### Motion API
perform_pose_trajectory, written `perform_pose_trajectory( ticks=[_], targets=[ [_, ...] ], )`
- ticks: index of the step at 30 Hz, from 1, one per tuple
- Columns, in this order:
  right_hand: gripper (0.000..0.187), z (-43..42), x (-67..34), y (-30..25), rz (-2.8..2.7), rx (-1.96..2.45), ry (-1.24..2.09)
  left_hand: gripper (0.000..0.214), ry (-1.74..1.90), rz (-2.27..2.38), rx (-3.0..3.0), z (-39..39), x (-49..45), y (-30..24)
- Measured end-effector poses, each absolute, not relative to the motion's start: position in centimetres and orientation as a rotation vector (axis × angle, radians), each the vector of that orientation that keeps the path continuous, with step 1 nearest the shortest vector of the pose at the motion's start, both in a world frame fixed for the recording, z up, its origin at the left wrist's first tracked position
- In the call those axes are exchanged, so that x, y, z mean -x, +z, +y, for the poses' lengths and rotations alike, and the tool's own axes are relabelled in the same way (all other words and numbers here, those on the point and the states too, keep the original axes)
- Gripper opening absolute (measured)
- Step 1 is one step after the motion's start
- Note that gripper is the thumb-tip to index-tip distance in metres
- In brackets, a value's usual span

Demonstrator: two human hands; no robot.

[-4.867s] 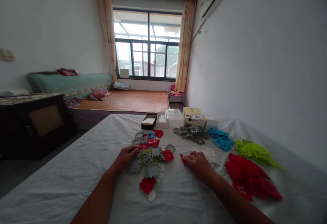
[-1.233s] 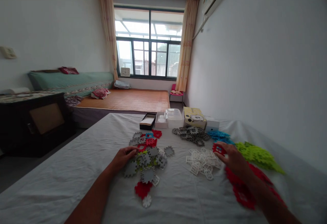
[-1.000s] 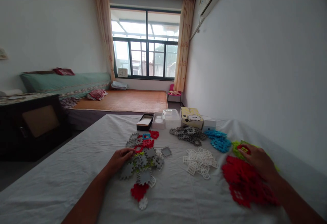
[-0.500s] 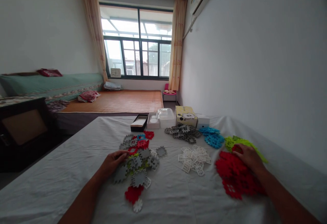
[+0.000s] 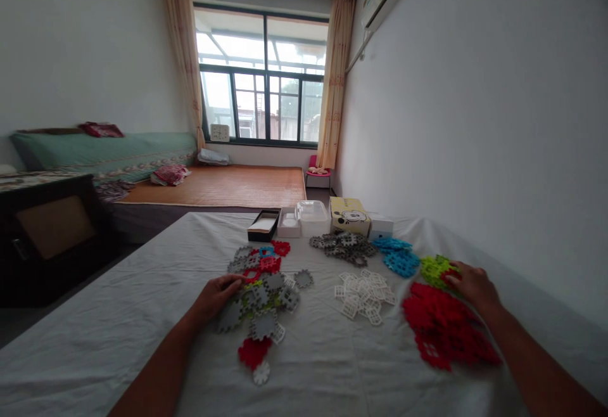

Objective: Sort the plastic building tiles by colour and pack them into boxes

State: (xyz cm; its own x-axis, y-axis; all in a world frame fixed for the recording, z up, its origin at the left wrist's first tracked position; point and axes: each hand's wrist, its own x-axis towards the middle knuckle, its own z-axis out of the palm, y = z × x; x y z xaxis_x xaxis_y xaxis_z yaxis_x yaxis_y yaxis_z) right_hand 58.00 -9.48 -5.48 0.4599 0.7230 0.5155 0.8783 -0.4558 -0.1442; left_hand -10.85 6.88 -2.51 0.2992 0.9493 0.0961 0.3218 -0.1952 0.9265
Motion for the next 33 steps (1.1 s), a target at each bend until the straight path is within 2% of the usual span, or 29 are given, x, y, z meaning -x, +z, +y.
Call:
perform_pose_trajectory(
  ticks=[6,12,16,20,23,28,33],
  targets=[
    [0.041,-9.3,-57.9,-5.6,-1.395,2.459,-0.535,0.043,0.912,1.182,-1.708,6.5,10.7,-2.0],
    [0.041,-9.3,-58.1,-4.5,-1.418,2.282,-0.435,0.046,0.914,1.162,-1.706,6.8,10.8,-2.5],
    [0.039,-10.1,-57.7,-2.4,-1.295,2.231,-0.199,0.049,0.908,1.184,-1.691,6.6,10.6,-2.1],
    [0.044,-11.6,-55.1,-0.2,-1.165,1.979,0.244,0.051,0.905,1.206,-1.689,6.4,10.4,-1.7],
    [0.041,-12.0,-52.1,0.5,-1.311,1.964,0.415,0.048,0.903,1.190,-1.734,6.5,10.5,-1.8],
    [0.033,-10.3,-43.9,1.0,-1.558,2.010,0.025,0.041,0.917,1.142,-1.795,6.5,10.7,-2.5],
    [0.029,-7.5,-29.8,1.3,-1.953,1.615,0.233,0.039,0.937,1.140,-1.792,6.4,10.7,-2.8]
  ],
)
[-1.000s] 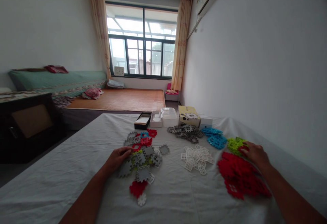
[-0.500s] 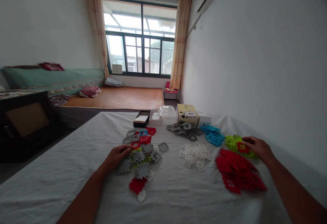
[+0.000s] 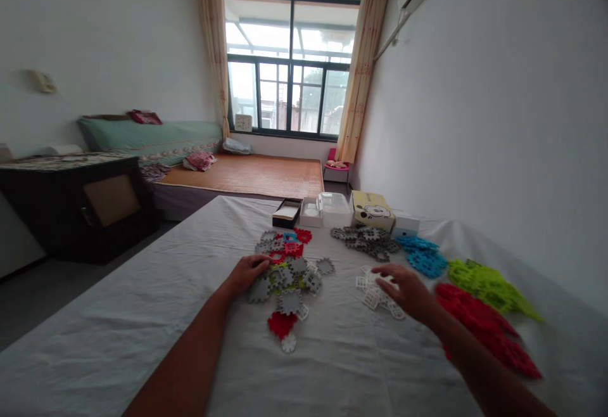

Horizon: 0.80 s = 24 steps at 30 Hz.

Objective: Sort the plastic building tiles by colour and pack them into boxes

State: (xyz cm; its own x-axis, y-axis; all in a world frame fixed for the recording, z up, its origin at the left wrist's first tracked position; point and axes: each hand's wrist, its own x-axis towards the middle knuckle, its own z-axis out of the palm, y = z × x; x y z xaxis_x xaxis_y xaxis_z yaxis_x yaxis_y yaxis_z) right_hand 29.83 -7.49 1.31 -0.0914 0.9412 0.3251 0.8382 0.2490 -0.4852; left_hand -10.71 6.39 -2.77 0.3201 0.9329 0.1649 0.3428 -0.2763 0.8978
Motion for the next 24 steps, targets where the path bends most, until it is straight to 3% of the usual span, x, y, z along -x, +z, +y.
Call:
perform_pose_trajectory(
  ticks=[2,8,21,24],
  targets=[
    [0.028,-6.4,-24.6,0.9,-2.104,1.463,0.300,0.038,0.958,1.126,-1.793,6.4,10.8,-2.9],
    [0.052,-3.7,-16.3,-1.6,-2.251,1.422,0.287,0.039,0.982,1.081,-1.757,6.5,11.0,-3.2],
    [0.032,-3.4,-16.9,-3.7,-2.070,1.378,0.393,0.038,0.958,1.071,-1.606,6.8,10.5,-2.8],
    [0.037,-3.4,-16.9,-3.8,-2.023,1.386,0.421,0.038,0.945,1.094,-1.653,6.5,10.5,-2.5]
  ],
)
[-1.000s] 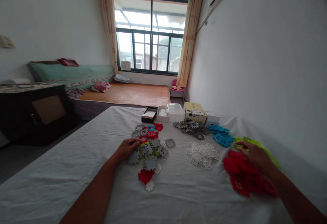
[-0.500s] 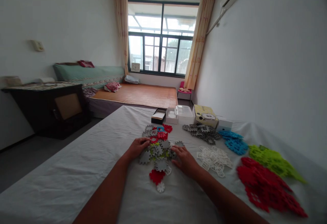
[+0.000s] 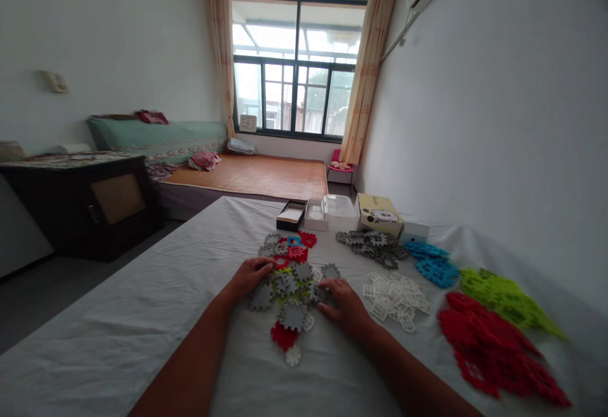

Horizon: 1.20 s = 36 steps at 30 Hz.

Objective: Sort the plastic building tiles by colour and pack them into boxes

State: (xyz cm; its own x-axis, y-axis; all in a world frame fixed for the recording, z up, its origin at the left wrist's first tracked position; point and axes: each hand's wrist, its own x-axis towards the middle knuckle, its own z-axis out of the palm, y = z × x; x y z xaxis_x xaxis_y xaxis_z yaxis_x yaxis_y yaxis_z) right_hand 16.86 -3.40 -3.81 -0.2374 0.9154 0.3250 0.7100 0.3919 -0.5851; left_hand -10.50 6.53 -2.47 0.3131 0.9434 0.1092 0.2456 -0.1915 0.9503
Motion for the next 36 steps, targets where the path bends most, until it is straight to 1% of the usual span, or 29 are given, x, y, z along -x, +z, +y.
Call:
perform_pose_trajectory(
  ticks=[3,6,8,12,13,17,20,23,27,29,33,36],
  targets=[
    [0.050,-3.4,-17.1,-4.0,-1.924,1.390,0.514,0.038,0.956,1.091,-1.632,6.5,10.5,-2.4],
    [0.046,-2.4,-18.5,-3.9,-1.818,1.374,0.571,0.038,0.957,1.080,-1.618,6.6,10.5,-2.6],
    [0.043,-0.7,-20.6,-3.3,-1.809,1.407,0.465,0.038,0.960,1.076,-1.620,6.7,10.6,-2.8],
    [0.038,3.5,-27.2,-1.0,-1.845,1.671,-0.003,0.036,0.965,1.064,-1.618,6.8,10.7,-3.0],
    [0.037,4.4,-28.8,-0.4,-1.819,1.730,-0.075,0.036,0.966,1.056,-1.618,6.9,10.7,-3.0],
    [0.035,6.1,-32.0,1.0,-1.761,1.833,-0.156,0.036,0.964,1.047,-1.612,7.1,10.8,-3.3],
    [0.034,5.6,-29.8,0.4,-1.894,1.776,-0.128,0.035,0.967,1.044,-1.599,7.1,10.8,-3.4],
    [0.032,4.1,-25.3,-1.1,-2.114,1.633,-0.017,0.034,0.962,1.042,-1.602,7.0,10.7,-3.3],
    [0.039,2.1,-20.6,-3.0,-2.298,1.574,0.125,0.035,0.965,1.056,-1.630,6.7,10.7,-3.0],
    [0.037,1.4,-19.6,-3.6,-2.262,1.641,0.093,0.036,0.968,1.061,-1.634,6.6,10.7,-2.9],
    [0.026,0.6,-19.4,-3.8,-2.237,1.670,-0.066,0.037,0.975,1.063,-1.591,6.8,10.7,-3.1],
    [0.028,0.4,-19.7,-3.6,-2.222,1.679,-0.167,0.037,0.974,1.064,-1.550,6.9,10.6,-3.2]
  ],
)
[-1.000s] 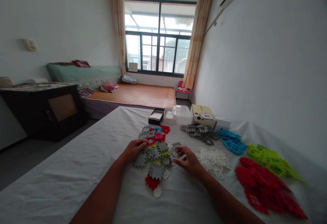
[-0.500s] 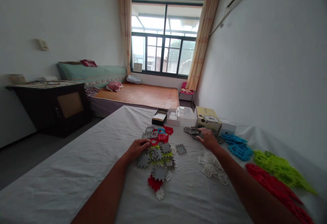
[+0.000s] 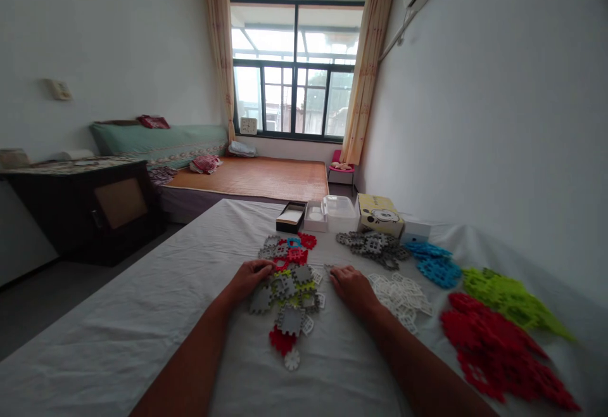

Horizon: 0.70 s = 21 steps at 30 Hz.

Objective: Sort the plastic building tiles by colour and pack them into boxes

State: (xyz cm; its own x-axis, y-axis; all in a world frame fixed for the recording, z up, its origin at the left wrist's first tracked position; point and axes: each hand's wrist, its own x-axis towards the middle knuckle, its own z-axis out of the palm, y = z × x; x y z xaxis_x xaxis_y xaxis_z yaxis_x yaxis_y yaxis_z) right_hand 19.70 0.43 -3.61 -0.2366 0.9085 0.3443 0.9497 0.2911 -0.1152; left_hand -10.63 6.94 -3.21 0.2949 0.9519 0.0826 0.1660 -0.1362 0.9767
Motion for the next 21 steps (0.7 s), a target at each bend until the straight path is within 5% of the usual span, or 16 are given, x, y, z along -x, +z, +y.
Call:
perform_pose_trajectory(
  ticks=[13,21],
  targets=[
    [0.039,1.8,-21.9,-5.1,-1.864,1.655,0.125,0.039,0.963,1.073,-1.556,6.8,10.5,-2.8],
    [0.041,6.1,-26.8,-1.4,-1.599,1.772,0.069,0.038,0.962,1.065,-1.600,6.6,10.5,-2.6]
  ],
)
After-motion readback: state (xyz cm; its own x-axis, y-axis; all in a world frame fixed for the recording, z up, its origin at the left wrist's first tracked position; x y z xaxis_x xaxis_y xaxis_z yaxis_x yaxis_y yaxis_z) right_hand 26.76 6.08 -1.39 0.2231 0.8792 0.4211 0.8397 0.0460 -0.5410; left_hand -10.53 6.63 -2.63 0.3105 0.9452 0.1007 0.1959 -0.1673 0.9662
